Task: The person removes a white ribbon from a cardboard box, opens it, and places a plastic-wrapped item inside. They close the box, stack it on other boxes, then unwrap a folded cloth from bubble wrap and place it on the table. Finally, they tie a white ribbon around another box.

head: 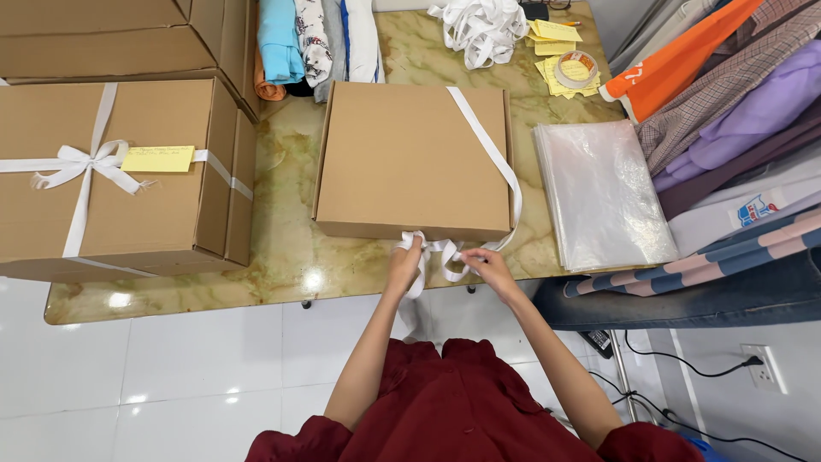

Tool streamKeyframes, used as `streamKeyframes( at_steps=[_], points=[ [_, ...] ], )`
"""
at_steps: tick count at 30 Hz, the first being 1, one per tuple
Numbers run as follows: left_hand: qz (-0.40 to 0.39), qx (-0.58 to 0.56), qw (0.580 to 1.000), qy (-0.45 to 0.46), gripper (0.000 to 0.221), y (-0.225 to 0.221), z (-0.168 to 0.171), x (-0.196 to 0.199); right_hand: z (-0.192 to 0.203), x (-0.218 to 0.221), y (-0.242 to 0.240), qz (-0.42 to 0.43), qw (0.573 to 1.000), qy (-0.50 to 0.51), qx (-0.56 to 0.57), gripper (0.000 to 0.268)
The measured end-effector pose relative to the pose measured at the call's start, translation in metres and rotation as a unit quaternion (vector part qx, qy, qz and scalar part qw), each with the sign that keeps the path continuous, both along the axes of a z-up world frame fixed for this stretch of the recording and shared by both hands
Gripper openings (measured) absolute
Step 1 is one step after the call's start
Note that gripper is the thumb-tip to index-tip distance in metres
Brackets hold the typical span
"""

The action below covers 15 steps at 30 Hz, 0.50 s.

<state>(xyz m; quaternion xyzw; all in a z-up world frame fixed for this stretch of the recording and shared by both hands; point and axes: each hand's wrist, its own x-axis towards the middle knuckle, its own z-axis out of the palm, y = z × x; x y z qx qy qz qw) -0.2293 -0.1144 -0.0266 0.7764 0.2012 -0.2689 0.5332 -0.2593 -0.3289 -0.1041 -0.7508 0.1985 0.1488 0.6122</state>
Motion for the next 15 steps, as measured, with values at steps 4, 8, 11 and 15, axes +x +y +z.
streamKeyframes(
  at_steps=[4, 8, 11, 15],
  points=[
    [-0.010, -0.123, 0.989, 0.086, 0.096, -0.034, -0.042, 0.011, -0.038, 0.009, 0.012, 0.078, 0.992, -0.062, -0.081, 0.022],
    [-0.008, -0.137, 0.988, 0.076, 0.082, -0.066, -0.075, 0.015, -0.012, 0.007, 0.022, 0.241, 0.935, -0.122, -0.231, 0.025],
    [0.014, -0.113, 0.993, 0.018, 0.067, -0.061, -0.117, 0.024, 0.058, 0.009, 0.011, 0.325, 0.919, -0.076, -0.209, 0.040],
    [-0.066, -0.014, 0.998, -0.010, 0.069, -0.049, -0.093, 0.019, 0.089, 0.042, -0.030, 0.208, 0.875, 0.017, -0.436, 0.037]
  ],
)
